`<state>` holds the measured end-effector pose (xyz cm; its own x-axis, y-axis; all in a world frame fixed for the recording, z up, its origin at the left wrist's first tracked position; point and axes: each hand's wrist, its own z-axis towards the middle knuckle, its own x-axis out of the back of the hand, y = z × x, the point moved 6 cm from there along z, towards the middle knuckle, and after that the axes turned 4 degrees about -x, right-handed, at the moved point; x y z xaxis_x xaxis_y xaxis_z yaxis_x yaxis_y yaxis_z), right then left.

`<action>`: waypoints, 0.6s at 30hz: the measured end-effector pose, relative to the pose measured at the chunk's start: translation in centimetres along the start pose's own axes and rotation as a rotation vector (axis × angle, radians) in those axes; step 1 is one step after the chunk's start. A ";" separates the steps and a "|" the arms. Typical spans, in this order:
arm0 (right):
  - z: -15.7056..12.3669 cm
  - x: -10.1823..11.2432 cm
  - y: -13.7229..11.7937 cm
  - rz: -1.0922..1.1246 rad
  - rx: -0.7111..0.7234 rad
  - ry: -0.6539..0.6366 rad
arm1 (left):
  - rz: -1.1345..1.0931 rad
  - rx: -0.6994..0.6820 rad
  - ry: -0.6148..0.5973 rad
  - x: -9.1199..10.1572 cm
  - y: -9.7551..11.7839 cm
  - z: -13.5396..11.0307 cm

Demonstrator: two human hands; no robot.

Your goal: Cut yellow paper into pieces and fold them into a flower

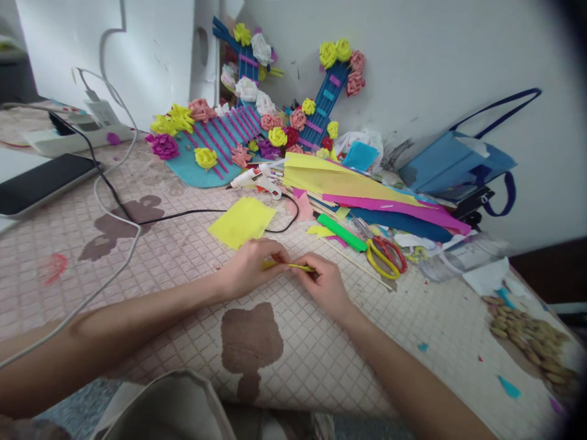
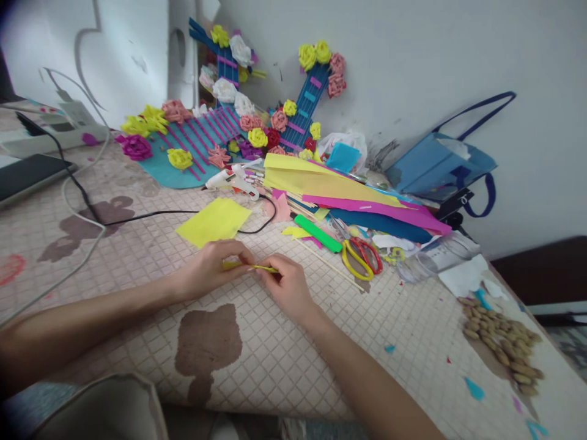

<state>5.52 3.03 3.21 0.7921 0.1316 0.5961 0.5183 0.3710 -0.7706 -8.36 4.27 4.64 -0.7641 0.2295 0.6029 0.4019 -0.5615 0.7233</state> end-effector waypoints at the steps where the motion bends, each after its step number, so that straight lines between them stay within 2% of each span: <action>1: 0.0 0.0 0.1 0.015 -0.006 -0.004 | 0.001 0.007 0.008 0.1 0.0 0.0; 9: -0.2 -0.5 1.8 0.253 -0.193 -0.119 | -0.032 0.154 -0.023 0.3 -1.2 0.1; 18: -0.2 -0.6 3.6 0.533 -0.365 -0.200 | -0.059 0.144 -0.030 0.7 -2.0 0.5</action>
<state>7.02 4.08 0.03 0.9131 0.3907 0.1163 0.1766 -0.1220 -0.9767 -9.45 5.99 3.75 -0.7737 0.2839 0.5664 0.4267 -0.4273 0.7971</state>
